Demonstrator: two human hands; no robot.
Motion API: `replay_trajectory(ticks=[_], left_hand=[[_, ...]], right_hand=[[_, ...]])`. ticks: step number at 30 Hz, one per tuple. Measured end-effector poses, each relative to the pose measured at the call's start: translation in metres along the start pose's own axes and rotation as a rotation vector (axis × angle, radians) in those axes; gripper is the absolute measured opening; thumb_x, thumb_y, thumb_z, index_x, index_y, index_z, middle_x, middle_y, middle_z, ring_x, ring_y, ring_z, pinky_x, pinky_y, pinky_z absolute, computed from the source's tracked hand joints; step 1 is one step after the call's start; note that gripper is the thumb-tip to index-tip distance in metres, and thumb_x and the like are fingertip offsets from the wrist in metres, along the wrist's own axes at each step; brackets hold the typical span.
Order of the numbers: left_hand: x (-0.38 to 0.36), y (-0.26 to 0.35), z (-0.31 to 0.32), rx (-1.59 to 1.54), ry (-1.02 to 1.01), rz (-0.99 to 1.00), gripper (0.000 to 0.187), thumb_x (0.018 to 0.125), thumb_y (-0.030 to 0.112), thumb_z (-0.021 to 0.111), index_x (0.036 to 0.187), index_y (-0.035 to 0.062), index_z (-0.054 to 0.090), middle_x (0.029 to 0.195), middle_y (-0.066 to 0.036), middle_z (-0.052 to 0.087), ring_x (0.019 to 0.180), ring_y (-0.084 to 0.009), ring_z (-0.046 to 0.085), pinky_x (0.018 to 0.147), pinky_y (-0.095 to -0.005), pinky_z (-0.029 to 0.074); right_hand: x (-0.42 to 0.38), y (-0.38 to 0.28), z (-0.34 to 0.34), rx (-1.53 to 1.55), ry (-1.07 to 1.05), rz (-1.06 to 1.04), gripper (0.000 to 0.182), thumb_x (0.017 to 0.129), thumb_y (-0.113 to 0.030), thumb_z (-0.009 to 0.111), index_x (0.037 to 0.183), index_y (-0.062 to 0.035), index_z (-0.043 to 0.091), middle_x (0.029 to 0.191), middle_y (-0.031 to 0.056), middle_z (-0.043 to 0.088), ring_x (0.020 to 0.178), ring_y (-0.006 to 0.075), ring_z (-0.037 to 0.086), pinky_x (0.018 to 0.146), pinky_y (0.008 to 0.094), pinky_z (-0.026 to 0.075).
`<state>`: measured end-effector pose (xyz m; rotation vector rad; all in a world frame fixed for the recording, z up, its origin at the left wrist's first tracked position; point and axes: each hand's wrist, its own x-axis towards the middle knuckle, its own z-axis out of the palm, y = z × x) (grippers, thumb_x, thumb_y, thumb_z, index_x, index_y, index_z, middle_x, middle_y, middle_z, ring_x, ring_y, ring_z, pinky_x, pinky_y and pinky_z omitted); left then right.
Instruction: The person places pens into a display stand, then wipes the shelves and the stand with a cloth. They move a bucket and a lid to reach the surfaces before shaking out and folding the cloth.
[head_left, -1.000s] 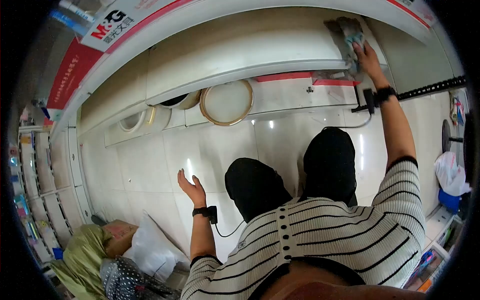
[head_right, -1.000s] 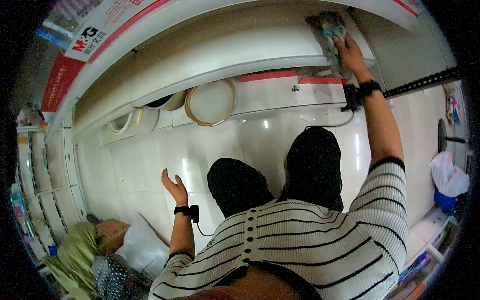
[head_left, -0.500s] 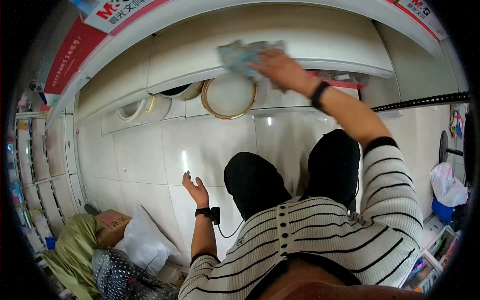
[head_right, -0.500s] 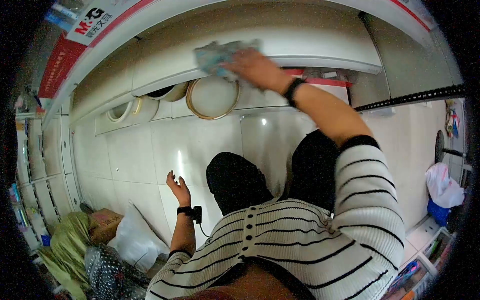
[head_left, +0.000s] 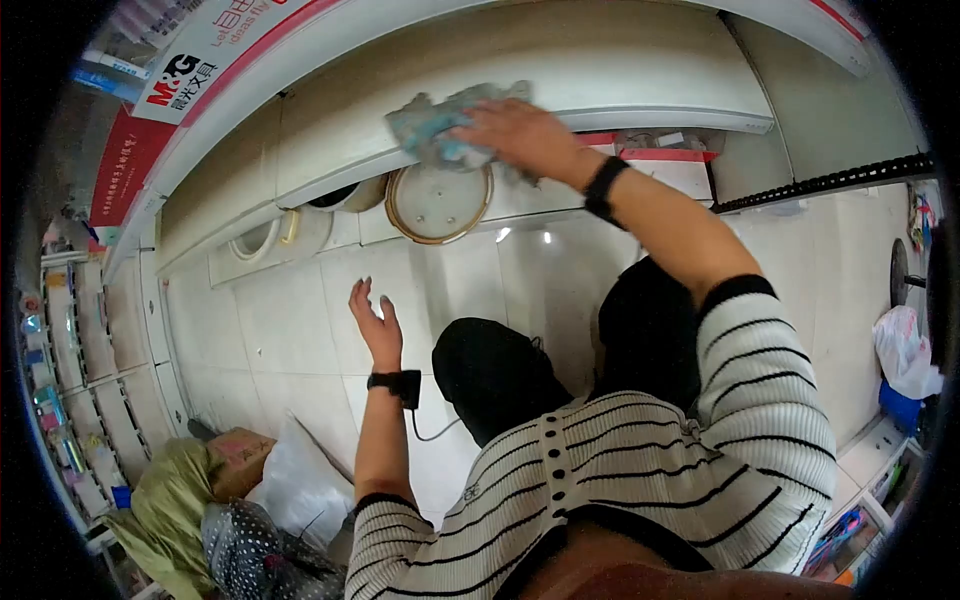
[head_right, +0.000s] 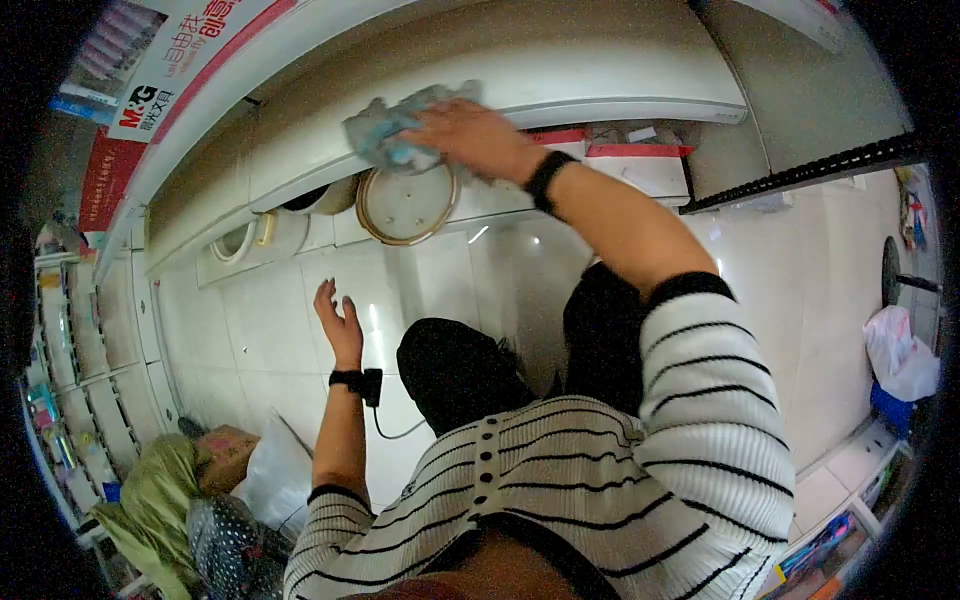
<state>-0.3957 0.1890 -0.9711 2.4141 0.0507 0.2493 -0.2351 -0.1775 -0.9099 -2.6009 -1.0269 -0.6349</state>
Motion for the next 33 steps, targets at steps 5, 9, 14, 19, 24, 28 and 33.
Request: replay_trajectory(ticks=[5,9,14,19,24,28,33], left_hand=[[0.047,0.04,0.021,0.087,-0.008,0.181,0.041,0.089,0.005,0.051,0.129,0.0055,0.046,0.133,-0.017,0.042,0.121,-0.0315,0.043,0.099,-0.0416,0.038],[0.079,0.093,0.047,-0.004,-0.032,0.351,0.038,0.084,0.004,0.053,0.123,0.0046,0.051,0.127,-0.019,0.047,0.12,-0.0368,0.043,0.102,-0.0411,0.035],[0.112,0.171,0.08,0.035,-0.061,0.602,0.041,0.08,0.004,0.057,0.12,0.006,0.053,0.125,-0.017,0.05,0.117,-0.0357,0.046,0.099,-0.0403,0.037],[0.135,0.283,0.117,-0.089,-0.123,0.818,0.037,0.082,0.005,0.056,0.119,0.0069,0.053,0.128,-0.014,0.05,0.117,-0.0347,0.047,0.101,-0.0414,0.036],[0.144,0.346,0.171,-0.1,-0.089,0.887,0.042,0.08,0.009,0.06,0.121,0.0056,0.051,0.125,-0.018,0.05,0.114,-0.0371,0.047,0.099,-0.0434,0.037],[0.149,0.375,0.214,-0.126,-0.065,0.802,0.045,0.079,0.011,0.061,0.121,0.0013,0.05,0.124,-0.024,0.047,0.116,-0.041,0.043,0.1,-0.0456,0.035],[0.163,0.404,0.285,0.097,-0.025,0.872,0.055,0.077,0.022,0.064,0.124,-0.0024,0.049,0.124,-0.027,0.046,0.118,-0.0437,0.04,0.102,-0.0499,0.032]], right_hand=[[-0.097,0.065,-0.076,0.001,-0.113,0.17,0.081,0.064,-0.001,0.071,0.136,-0.023,0.043,0.137,0.0089,0.046,0.127,0.0291,0.042,0.106,0.0389,0.035],[-0.172,0.11,-0.135,0.063,-0.201,0.441,0.073,0.068,0.003,0.064,0.135,-0.0205,0.047,0.139,0.0104,0.044,0.128,0.0306,0.041,0.11,0.0398,0.03],[-0.193,0.152,-0.174,0.482,0.197,1.056,0.05,0.083,-0.016,0.062,0.131,-0.0068,0.049,0.123,0.0174,0.058,0.114,0.0288,0.055,0.097,0.036,0.042],[-0.143,0.186,-0.153,0.075,0.263,0.739,0.057,0.081,-0.037,0.064,0.126,-0.0039,0.053,0.121,0.0226,0.057,0.111,0.0381,0.054,0.096,0.042,0.042],[-0.129,0.157,-0.13,-0.061,0.27,0.614,0.055,0.078,-0.026,0.065,0.127,-0.0055,0.05,0.126,0.021,0.051,0.116,0.0375,0.049,0.098,0.0436,0.04],[-0.158,0.148,-0.113,0.019,0.429,0.578,0.044,0.087,-0.021,0.056,0.126,-0.0032,0.049,0.129,0.0221,0.049,0.12,0.0388,0.045,0.102,0.0447,0.035],[-0.168,0.15,-0.116,0.155,0.618,0.816,0.04,0.093,-0.016,0.049,0.129,0.0004,0.044,0.133,0.0252,0.043,0.125,0.0396,0.038,0.106,0.0457,0.029]])
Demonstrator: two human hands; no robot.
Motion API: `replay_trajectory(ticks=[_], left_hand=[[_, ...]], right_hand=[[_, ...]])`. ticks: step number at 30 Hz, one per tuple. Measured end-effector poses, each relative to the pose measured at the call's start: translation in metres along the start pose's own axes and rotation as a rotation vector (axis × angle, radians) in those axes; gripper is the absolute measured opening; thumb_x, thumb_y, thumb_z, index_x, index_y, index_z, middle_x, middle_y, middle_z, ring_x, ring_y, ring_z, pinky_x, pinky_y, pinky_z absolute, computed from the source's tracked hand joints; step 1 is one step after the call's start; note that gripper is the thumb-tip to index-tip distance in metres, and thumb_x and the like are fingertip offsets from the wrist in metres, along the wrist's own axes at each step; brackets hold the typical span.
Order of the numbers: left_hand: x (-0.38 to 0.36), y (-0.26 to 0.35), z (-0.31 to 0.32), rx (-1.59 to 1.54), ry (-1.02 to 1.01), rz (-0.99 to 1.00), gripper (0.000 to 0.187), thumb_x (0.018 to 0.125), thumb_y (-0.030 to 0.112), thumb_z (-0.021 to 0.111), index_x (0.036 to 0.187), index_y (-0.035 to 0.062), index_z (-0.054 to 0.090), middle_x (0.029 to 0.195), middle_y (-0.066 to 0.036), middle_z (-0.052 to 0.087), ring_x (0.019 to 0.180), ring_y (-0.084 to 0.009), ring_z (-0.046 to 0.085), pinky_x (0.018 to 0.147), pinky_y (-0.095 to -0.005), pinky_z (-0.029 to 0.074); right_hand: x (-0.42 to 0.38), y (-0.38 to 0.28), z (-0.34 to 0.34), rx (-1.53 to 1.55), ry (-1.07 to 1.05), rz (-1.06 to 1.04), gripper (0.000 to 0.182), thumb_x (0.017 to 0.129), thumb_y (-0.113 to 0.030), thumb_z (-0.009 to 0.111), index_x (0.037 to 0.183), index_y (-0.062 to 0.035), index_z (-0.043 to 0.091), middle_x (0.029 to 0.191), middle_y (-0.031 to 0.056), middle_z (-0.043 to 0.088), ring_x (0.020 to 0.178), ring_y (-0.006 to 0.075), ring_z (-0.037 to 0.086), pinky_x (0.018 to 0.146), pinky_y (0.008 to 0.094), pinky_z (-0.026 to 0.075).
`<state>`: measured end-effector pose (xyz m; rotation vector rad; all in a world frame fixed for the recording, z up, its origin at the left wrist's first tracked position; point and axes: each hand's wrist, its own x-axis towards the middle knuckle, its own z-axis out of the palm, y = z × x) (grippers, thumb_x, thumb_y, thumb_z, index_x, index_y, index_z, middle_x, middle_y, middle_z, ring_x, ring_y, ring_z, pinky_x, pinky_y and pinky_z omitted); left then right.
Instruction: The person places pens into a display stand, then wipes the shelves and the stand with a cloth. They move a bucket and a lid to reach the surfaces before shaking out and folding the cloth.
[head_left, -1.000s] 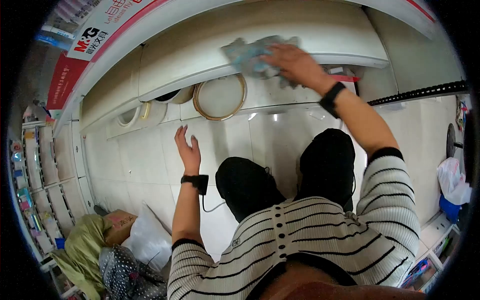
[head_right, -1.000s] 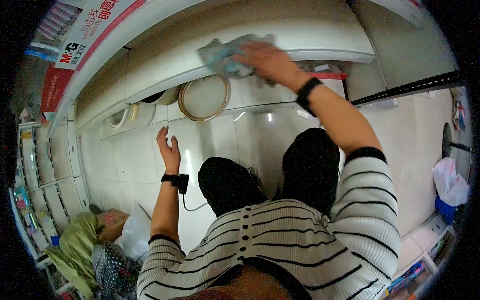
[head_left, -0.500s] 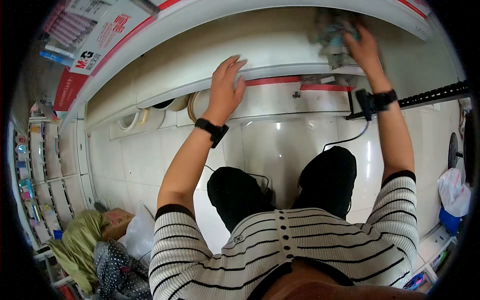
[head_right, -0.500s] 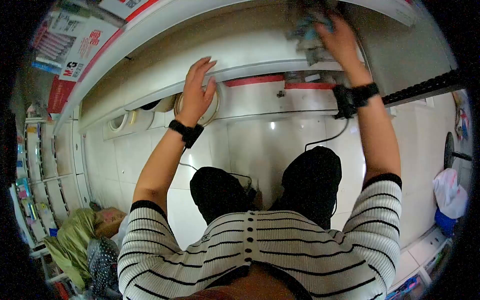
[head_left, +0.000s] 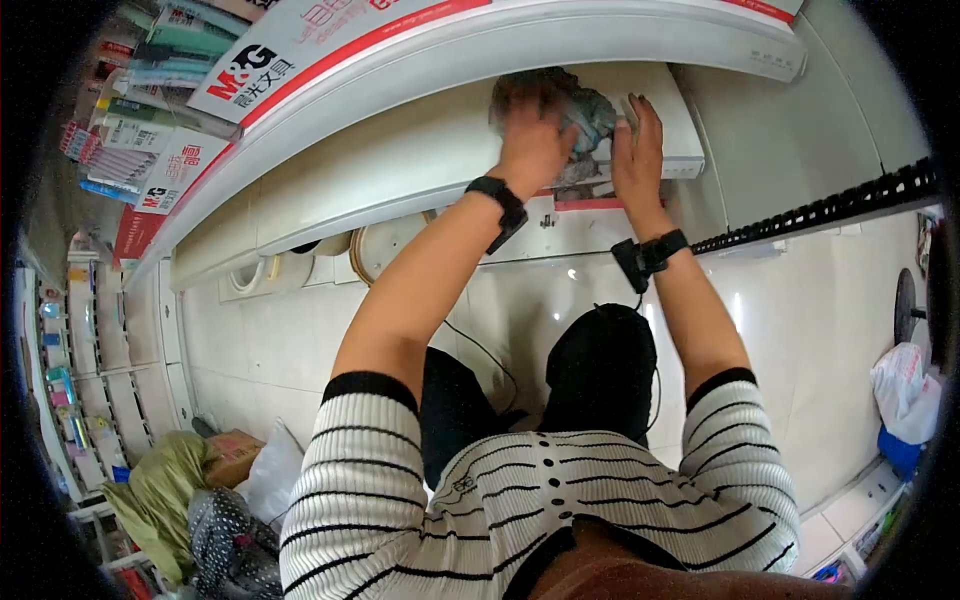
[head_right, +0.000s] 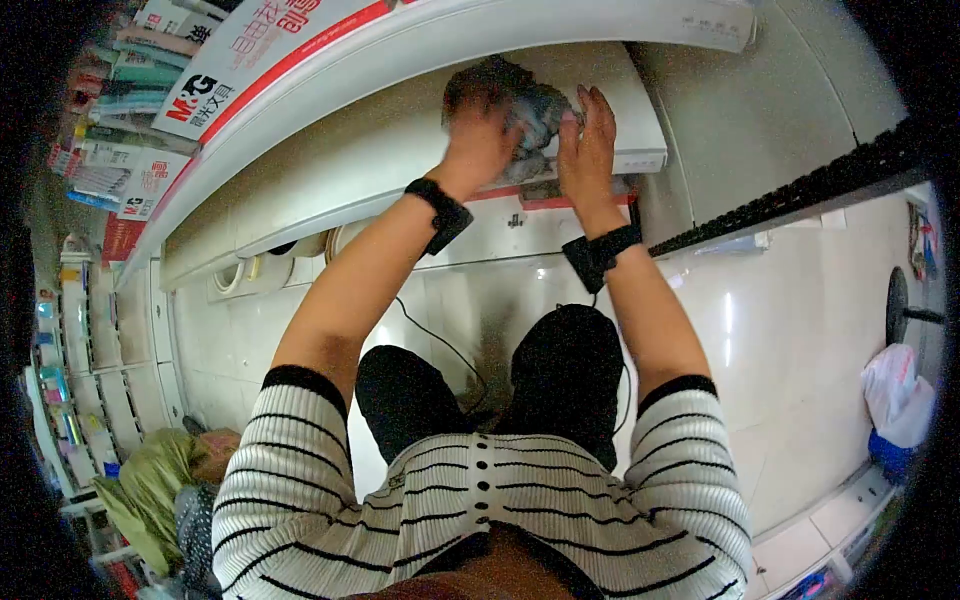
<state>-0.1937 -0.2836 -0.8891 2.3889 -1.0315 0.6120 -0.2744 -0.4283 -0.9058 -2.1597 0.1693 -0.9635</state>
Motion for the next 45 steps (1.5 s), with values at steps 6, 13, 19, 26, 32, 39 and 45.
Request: replay_trajectory(ticks=[6,13,19,26,32,39,45], left_hand=[[0.056,0.015,0.029,-0.111,-0.498,0.082,0.048,0.082,0.023,0.055,0.128,0.0082,0.05,0.135,-0.021,0.044,0.125,-0.0387,0.039,0.106,-0.0463,0.031],[0.062,-0.081,0.018,-0.024,-0.385,0.136,0.042,0.088,0.03,0.048,0.124,0.0084,0.053,0.127,-0.018,0.052,0.116,-0.0354,0.049,0.098,-0.0453,0.039],[-0.007,-0.227,-0.078,0.137,-0.373,0.04,0.049,0.091,0.039,0.042,0.13,0.0104,0.049,0.134,-0.016,0.047,0.122,-0.0335,0.045,0.103,-0.0445,0.035],[-0.065,-0.311,-0.164,0.408,-0.426,-0.188,0.057,0.092,0.049,0.039,0.135,0.012,0.046,0.138,-0.013,0.045,0.127,-0.0312,0.042,0.106,-0.0435,0.032],[-0.018,-0.179,-0.137,-0.115,-0.588,0.249,0.045,0.09,0.04,0.047,0.123,0.0116,0.056,0.128,-0.014,0.054,0.115,-0.0313,0.052,0.1,-0.0429,0.039],[-0.042,-0.191,-0.082,-0.066,-0.434,0.43,0.049,0.081,0.024,0.053,0.13,0.0199,0.05,0.132,-0.012,0.05,0.124,-0.0303,0.045,0.106,-0.0441,0.031],[-0.121,-0.369,-0.181,0.034,-0.638,0.12,0.049,0.087,0.033,0.051,0.133,0.0138,0.048,0.138,-0.013,0.046,0.126,-0.0314,0.043,0.107,-0.0435,0.031]], right_hand=[[0.0,-0.003,0.005,0.009,0.043,0.016,0.039,0.092,-0.014,0.047,0.128,0.0013,0.043,0.131,0.0249,0.043,0.123,0.0417,0.038,0.106,0.0487,0.027],[-0.003,0.008,0.009,-0.148,-0.007,-0.108,0.031,0.095,-0.015,0.043,0.12,-0.0003,0.052,0.121,0.0174,0.054,0.122,0.0378,0.041,0.103,0.0445,0.032],[-0.006,0.001,0.009,-0.193,-0.015,-0.115,0.025,0.095,-0.017,0.043,0.102,-0.0031,0.063,0.103,0.016,0.063,0.114,0.0353,0.05,0.095,0.0445,0.04],[-0.01,-0.02,0.027,-0.295,-0.078,-0.008,0.027,0.092,-0.023,0.048,0.105,-0.0058,0.064,0.108,0.0126,0.063,0.11,0.0312,0.054,0.095,0.0449,0.039],[-0.013,-0.014,0.049,-0.738,-0.07,-0.051,0.032,0.089,-0.028,0.05,0.115,-0.0147,0.062,0.115,0.0053,0.062,0.11,0.0262,0.055,0.098,0.0471,0.035],[-0.013,-0.007,0.043,-0.799,-0.216,0.039,0.037,0.087,-0.021,0.049,0.124,-0.0201,0.055,0.129,0.0013,0.054,0.119,0.0227,0.048,0.099,0.0452,0.035],[-0.012,-0.009,0.043,-0.819,-0.239,0.08,0.041,0.085,-0.017,0.049,0.126,-0.022,0.053,0.129,0.0001,0.054,0.119,0.0231,0.048,0.099,0.045,0.035]])
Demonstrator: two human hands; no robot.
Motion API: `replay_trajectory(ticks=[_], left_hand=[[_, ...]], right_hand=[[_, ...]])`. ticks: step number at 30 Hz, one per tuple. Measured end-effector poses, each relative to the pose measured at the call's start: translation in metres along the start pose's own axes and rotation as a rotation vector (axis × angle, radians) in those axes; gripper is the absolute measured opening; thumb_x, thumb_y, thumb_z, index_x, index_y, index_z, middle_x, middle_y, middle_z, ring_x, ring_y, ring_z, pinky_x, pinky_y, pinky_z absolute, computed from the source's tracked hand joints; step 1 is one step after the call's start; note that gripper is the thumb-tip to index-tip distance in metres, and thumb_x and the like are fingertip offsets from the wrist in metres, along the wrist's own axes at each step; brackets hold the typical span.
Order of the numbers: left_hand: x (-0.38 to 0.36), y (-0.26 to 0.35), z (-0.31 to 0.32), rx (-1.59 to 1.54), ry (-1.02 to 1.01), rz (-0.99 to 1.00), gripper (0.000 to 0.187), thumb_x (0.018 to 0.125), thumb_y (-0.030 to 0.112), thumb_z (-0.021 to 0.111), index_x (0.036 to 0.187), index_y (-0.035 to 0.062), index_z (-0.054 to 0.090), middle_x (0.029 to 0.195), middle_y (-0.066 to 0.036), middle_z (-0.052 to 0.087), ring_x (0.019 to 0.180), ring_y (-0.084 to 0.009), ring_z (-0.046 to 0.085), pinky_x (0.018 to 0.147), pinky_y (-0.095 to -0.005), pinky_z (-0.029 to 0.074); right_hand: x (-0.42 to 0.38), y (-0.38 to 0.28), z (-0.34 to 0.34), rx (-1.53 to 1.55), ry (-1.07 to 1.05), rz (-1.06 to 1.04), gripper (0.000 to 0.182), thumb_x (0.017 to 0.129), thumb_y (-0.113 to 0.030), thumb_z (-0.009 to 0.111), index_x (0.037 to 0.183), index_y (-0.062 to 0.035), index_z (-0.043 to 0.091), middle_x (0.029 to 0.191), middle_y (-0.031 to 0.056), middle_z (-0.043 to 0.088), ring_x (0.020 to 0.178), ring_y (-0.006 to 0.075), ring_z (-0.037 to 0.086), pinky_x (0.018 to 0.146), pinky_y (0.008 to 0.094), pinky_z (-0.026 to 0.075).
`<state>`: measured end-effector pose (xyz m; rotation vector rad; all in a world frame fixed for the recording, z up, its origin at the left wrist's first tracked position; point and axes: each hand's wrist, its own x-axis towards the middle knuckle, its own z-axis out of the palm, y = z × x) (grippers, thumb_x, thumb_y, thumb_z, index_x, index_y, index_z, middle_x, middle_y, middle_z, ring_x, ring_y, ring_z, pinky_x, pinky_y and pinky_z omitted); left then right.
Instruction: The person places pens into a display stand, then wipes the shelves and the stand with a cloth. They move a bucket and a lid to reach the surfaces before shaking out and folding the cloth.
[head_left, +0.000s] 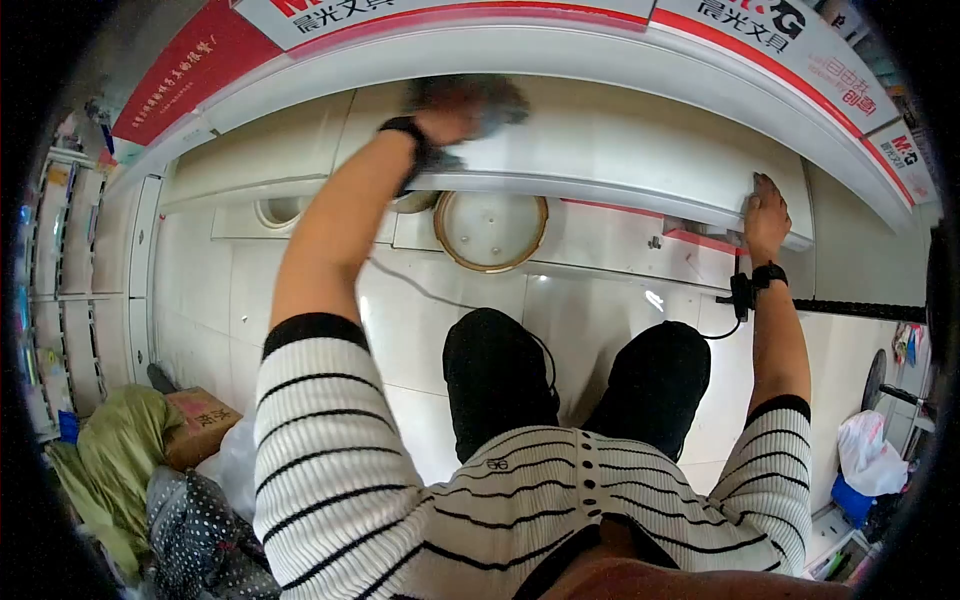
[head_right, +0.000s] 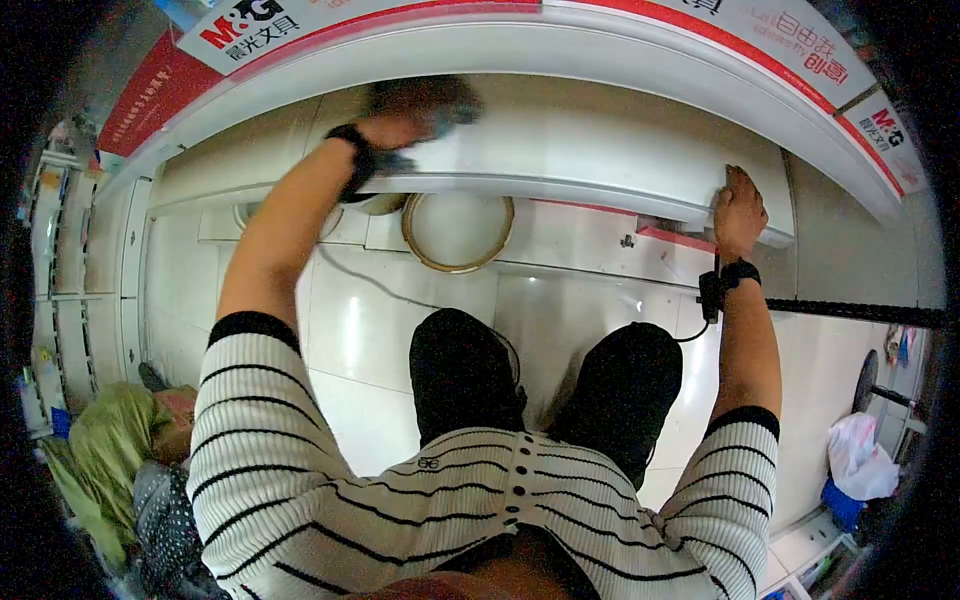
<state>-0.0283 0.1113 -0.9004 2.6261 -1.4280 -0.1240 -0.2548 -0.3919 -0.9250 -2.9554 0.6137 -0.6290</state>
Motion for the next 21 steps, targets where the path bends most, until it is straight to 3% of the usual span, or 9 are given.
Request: replay_trajectory(ticks=[4,7,8,10,11,12,13,16,21], left_hand=[[-0.099,-0.066,-0.015,0.33,0.029,-0.598,0.06,0.092,0.038,0.043,0.145,0.0146,0.026,0.149,-0.011,0.028,0.136,-0.029,0.028,0.111,-0.042,0.025],[-0.097,-0.094,0.0,0.148,0.211,-0.577,0.057,0.092,0.038,0.044,0.142,0.013,0.033,0.147,-0.011,0.033,0.134,-0.0285,0.032,0.11,-0.0423,0.026],[-0.081,-0.056,-0.028,0.174,0.268,-0.42,0.056,0.091,0.041,0.046,0.138,0.0113,0.041,0.142,-0.012,0.041,0.13,-0.0292,0.038,0.108,-0.0428,0.03],[-0.039,-0.051,-0.006,-0.188,0.163,-0.18,0.056,0.089,0.044,0.049,0.133,0.0105,0.046,0.136,-0.013,0.048,0.124,-0.0308,0.044,0.105,-0.0435,0.034],[-0.02,0.038,-0.055,0.123,0.285,-0.167,0.055,0.089,0.042,0.051,0.132,0.0094,0.047,0.134,-0.014,0.049,0.12,-0.0304,0.048,0.102,-0.0427,0.037],[0.003,0.077,-0.081,0.018,0.121,-0.029,0.049,0.089,0.038,0.05,0.128,0.0076,0.052,0.13,-0.015,0.053,0.116,-0.0302,0.051,0.1,-0.0418,0.039],[0.043,0.065,-0.04,0.262,0.488,0.186,0.047,0.09,0.04,0.05,0.128,0.0113,0.052,0.124,-0.012,0.057,0.114,-0.0287,0.052,0.099,-0.0409,0.04],[0.107,0.107,-0.031,-0.062,0.164,0.297,0.045,0.09,0.035,0.048,0.126,0.0078,0.053,0.126,-0.015,0.055,0.114,-0.0307,0.052,0.099,-0.0412,0.04],[0.127,0.083,-0.008,-0.096,0.122,0.265,0.047,0.09,0.035,0.047,0.127,0.0072,0.052,0.128,-0.016,0.053,0.117,-0.0316,0.049,0.101,-0.0416,0.038]], right_hand=[[0.0,0.006,0.006,-0.056,0.037,-0.073,0.043,0.084,-0.017,0.049,0.127,-0.0221,0.052,0.129,0.0002,0.054,0.117,0.0243,0.05,0.095,0.0441,0.039],[0.002,0.007,0.005,-0.064,0.045,-0.056,0.042,0.084,-0.017,0.049,0.126,-0.0223,0.053,0.129,0.0005,0.054,0.116,0.0251,0.051,0.094,0.0453,0.04],[0.003,0.007,0.007,-0.03,0.043,-0.06,0.042,0.084,-0.018,0.049,0.126,-0.0223,0.053,0.129,0.0008,0.053,0.116,0.0256,0.051,0.094,0.0464,0.04],[0.004,-0.001,0.002,-0.087,0.025,-0.017,0.042,0.085,-0.017,0.048,0.126,-0.0221,0.053,0.13,0.0013,0.053,0.116,0.026,0.051,0.094,0.0469,0.039],[0.003,-0.006,0.001,-0.146,0.016,0.034,0.042,0.085,-0.017,0.047,0.126,-0.0218,0.053,0.13,0.0018,0.053,0.117,0.0265,0.051,0.094,0.0474,0.039],[0.002,-0.006,0.002,-0.143,0.012,0.03,0.042,0.085,-0.017,0.047,0.126,-0.0218,0.053,0.13,0.0018,0.053,0.117,0.0265,0.051,0.094,0.0474,0.039],[0.002,-0.002,0.003,-0.116,0.012,-0.005,0.042,0.085,-0.017,0.047,0.127,-0.0218,0.052,0.13,0.0026,0.053,0.117,0.0273,0.05,0.094,0.0473,0.039],[0.004,0.011,0.008,-0.074,0.017,-0.047,0.043,0.085,-0.018,0.046,0.128,-0.0218,0.051,0.131,0.004,0.052,0.117,0.0288,0.05,0.094,0.0471,0.039],[0.004,0.013,0.008,-0.049,-0.007,-0.07,0.044,0.086,-0.02,0.044,0.13,-0.0221,0.049,0.132,0.0056,0.051,0.118,0.0301,0.049,0.096,0.0473,0.037]])
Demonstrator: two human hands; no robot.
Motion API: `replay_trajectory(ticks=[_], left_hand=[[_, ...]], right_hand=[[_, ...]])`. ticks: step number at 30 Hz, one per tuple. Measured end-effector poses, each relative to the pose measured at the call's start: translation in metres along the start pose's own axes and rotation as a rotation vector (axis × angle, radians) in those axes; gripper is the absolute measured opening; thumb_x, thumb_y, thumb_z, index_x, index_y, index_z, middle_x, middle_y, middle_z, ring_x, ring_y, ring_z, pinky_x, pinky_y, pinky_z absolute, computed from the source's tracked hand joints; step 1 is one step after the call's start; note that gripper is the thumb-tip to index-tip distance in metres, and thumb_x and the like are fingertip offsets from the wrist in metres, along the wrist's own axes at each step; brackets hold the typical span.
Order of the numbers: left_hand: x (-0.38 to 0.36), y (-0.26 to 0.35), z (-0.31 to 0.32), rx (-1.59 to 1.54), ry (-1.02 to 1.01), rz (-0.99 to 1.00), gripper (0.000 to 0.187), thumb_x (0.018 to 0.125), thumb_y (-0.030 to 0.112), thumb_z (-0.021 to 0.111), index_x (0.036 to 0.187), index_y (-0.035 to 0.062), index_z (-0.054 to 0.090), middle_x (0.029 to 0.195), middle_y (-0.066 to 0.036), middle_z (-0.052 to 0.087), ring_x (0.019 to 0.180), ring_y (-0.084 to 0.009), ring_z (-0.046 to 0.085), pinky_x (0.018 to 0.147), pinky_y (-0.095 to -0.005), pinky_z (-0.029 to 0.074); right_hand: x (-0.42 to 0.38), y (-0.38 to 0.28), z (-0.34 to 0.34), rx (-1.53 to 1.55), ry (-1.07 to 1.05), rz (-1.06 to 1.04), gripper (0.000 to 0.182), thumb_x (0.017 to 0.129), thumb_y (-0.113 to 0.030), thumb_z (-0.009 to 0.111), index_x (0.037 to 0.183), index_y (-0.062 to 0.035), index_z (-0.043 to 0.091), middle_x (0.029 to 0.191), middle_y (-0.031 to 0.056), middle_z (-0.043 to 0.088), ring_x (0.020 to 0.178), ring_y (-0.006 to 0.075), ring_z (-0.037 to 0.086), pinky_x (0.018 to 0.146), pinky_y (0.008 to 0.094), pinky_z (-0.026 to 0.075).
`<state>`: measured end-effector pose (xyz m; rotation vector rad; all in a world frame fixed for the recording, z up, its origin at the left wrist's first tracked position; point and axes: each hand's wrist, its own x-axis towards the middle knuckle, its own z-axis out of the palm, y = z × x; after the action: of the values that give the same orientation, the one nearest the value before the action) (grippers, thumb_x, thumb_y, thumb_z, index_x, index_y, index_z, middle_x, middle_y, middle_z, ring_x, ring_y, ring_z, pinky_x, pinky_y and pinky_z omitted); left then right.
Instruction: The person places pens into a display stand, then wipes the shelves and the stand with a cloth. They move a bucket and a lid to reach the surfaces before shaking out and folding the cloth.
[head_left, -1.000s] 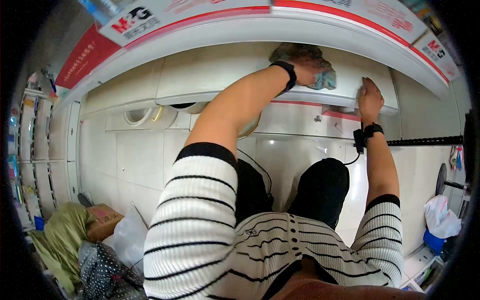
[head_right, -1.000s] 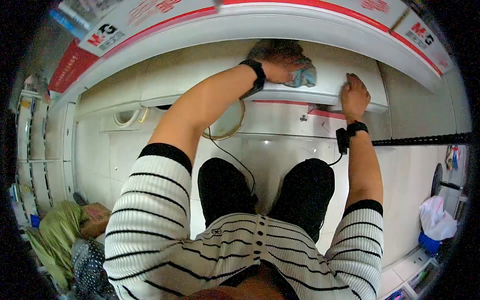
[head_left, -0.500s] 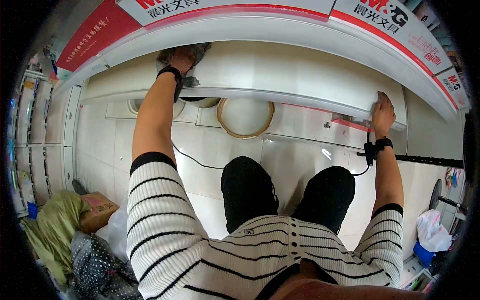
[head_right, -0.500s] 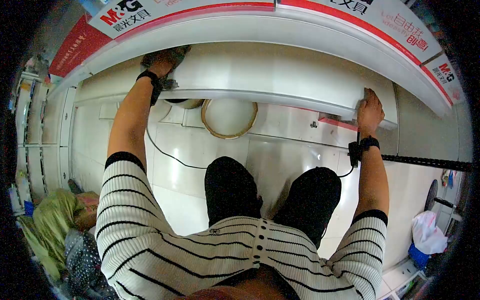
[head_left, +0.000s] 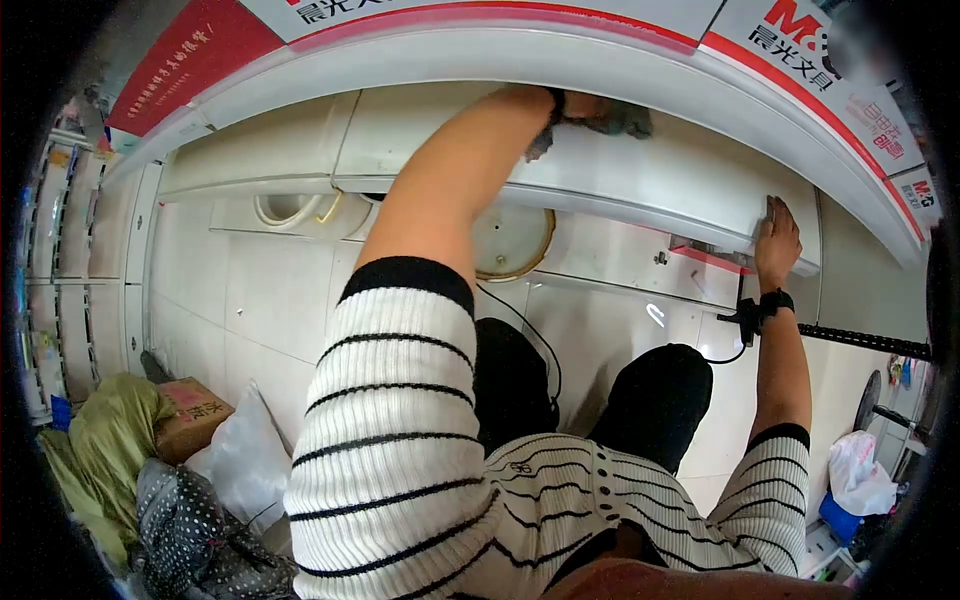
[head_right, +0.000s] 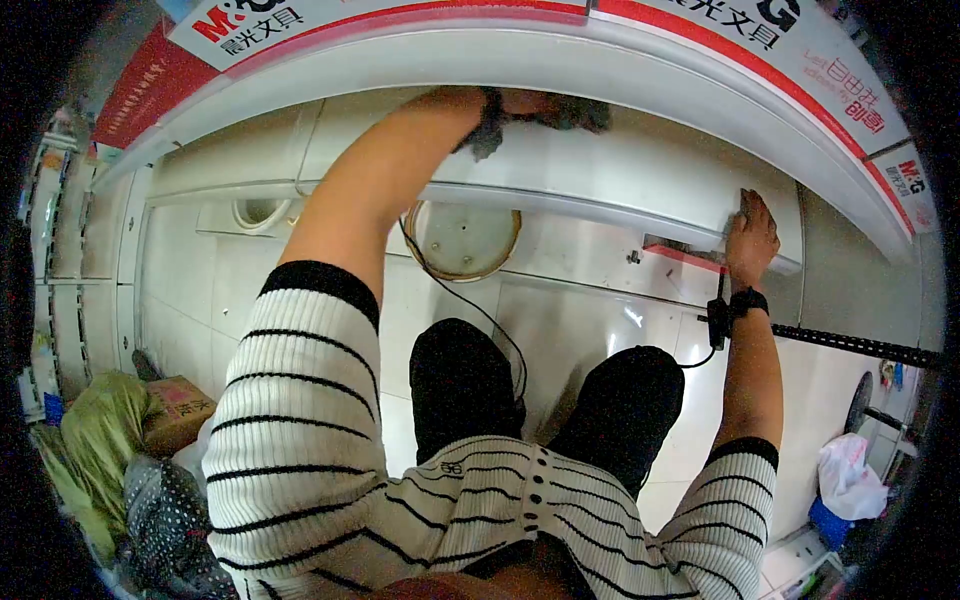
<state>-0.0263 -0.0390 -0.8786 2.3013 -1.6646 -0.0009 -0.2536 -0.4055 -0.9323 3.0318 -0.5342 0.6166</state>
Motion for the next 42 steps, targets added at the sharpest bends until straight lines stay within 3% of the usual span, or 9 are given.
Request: replay_trajectory(ticks=[16,19,21,23,24,26,28,34,42], left_hand=[[-0.285,-0.142,-0.06,0.417,0.085,-0.97,0.052,0.09,0.037,0.045,0.13,0.0052,0.048,0.135,-0.021,0.045,0.125,-0.0345,0.041,0.105,-0.0429,0.032],[-0.28,-0.131,-0.053,0.404,0.084,-0.956,0.053,0.09,0.038,0.044,0.131,0.0049,0.047,0.136,-0.021,0.044,0.127,-0.035,0.04,0.106,-0.0431,0.031],[-0.247,-0.112,-0.058,0.213,-0.204,-0.921,0.054,0.09,0.037,0.043,0.135,0.0065,0.043,0.14,-0.018,0.041,0.129,-0.034,0.038,0.108,-0.0436,0.029],[-0.203,-0.044,-0.065,0.181,-0.099,-0.587,0.049,0.094,0.035,0.043,0.138,0.0133,0.04,0.141,-0.013,0.041,0.129,-0.0325,0.037,0.109,-0.0419,0.029],[-0.182,-0.012,-0.062,-0.248,-0.062,-0.464,0.05,0.094,0.035,0.045,0.138,0.0109,0.04,0.14,-0.014,0.042,0.129,-0.0303,0.038,0.108,-0.0406,0.03],[-0.143,0.045,-0.045,-0.341,-0.146,-0.471,0.05,0.089,0.027,0.054,0.133,0.0047,0.045,0.136,-0.018,0.046,0.127,-0.0319,0.041,0.108,-0.0401,0.029],[-0.115,0.067,0.003,0.019,-0.127,-0.181,0.049,0.09,0.024,0.055,0.135,0.0071,0.043,0.134,-0.017,0.047,0.126,-0.0332,0.04,0.106,-0.0431,0.031],[-0.143,0.065,-0.007,-0.078,-0.079,-0.197,0.039,0.09,0.019,0.053,0.127,0.0082,0.051,0.132,-0.016,0.048,0.124,-0.0332,0.041,0.103,-0.0449,0.033],[-0.323,0.0,-0.06,0.033,0.007,-0.638,0.037,0.081,0.001,0.058,0.118,0.0077,0.057,0.113,-0.016,0.056,0.103,-0.0349,0.054,0.088,-0.0424,0.044]], right_hand=[[-0.001,-0.013,-0.014,0.035,0.001,0.001,0.042,0.086,-0.018,0.045,0.127,-0.0176,0.052,0.132,0.0067,0.05,0.121,0.0284,0.046,0.098,0.0469,0.036],[-0.003,-0.019,-0.017,-0.021,-0.002,0.026,0.042,0.086,-0.018,0.045,0.128,-0.0182,0.051,0.133,0.006,0.05,0.121,0.0277,0.047,0.098,0.0472,0.036],[-0.001,-0.019,-0.017,-0.027,-0.017,0.046,0.042,0.086,-0.019,0.045,0.128,-0.019,0.051,0.133,0.0052,0.05,0.121,0.0273,0.047,0.098,0.0472,0.036],[-0.001,-0.015,-0.011,-0.044,-0.012,0.057,0.043,0.087,-0.02,0.045,0.129,-0.0221,0.051,0.133,0.003,0.05,0.12,0.0266,0.047,0.097,0.0464,0.037],[0.0,-0.013,-0.006,-0.034,-0.012,0.044,0.043,0.087,-0.02,0.045,0.129,-0.0221,0.051,0.133,0.003,0.05,0.12,0.0266,0.047,0.097,0.0464,0.037],[0.001,-0.005,0.002,-0.067,-0.012,0.073,0.043,0.087,-0.021,0.045,0.129,-0.0244,0.051,0.134,0.0014,0.049,0.12,0.0266,0.047,0.097,0.0462,0.037],[0.0,-0.003,0.0,-0.072,-0.017,0.034,0.043,0.087,-0.021,0.044,0.13,-0.023,0.05,0.135,0.0013,0.049,0.12,0.0263,0.047,0.098,0.0463,0.037],[0.001,0.001,0.002,-0.061,-0.006,-0.023,0.044,0.089,-0.022,0.04,0.132,-0.0216,0.049,0.137,0.001,0.048,0.123,0.0243,0.046,0.099,0.0438,0.036],[0.0,0.003,0.007,-0.057,0.017,-0.022,0.044,0.088,-0.022,0.041,0.131,-0.0214,0.05,0.137,0.002,0.048,0.122,0.0246,0.046,0.098,0.0439,0.037]])
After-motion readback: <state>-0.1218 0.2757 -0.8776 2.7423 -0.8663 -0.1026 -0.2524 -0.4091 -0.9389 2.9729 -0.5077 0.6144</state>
